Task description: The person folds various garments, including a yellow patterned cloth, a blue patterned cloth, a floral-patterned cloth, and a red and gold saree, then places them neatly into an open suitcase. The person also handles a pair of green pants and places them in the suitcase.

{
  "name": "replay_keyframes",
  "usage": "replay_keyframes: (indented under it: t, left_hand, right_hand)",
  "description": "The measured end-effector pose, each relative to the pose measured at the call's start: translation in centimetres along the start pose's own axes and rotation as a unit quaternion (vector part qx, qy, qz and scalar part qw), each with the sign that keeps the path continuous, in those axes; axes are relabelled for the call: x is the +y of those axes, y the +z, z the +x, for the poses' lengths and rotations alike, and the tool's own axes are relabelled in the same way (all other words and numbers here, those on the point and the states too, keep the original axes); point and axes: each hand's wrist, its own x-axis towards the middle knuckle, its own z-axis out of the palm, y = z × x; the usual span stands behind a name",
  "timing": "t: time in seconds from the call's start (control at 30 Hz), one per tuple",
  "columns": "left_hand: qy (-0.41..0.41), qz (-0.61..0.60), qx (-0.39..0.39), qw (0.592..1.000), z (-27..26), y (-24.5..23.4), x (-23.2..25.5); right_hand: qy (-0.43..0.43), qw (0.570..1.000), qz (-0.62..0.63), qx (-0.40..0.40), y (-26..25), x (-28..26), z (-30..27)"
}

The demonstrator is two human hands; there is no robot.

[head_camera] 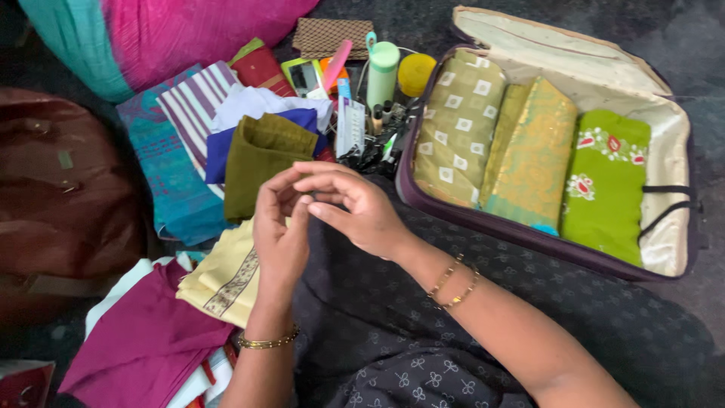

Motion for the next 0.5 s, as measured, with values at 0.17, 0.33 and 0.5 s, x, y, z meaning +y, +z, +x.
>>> replay_keyframes:
  t: [0.17,0.33,0.5]
  left_hand:
    - [-0.002,-0.053,0.044,0.998,0.2,-3.4,-1.3]
    - [-0.022,0.016,0.119,0.992,0.6,-6.4,-2.7]
    - [-0.042,0.087,0.174,0.980,1.4,-9.9,-4.5]
  right_hand:
    - [0.007,0.996,0.090,-0.012,3.7,3.4,3.5]
    - [0.059,0.991,0.122,-0.017,7.1,6.4,6.4]
    - [0.101,0.981,0.167,-0.009,9.6,9.8,9.1]
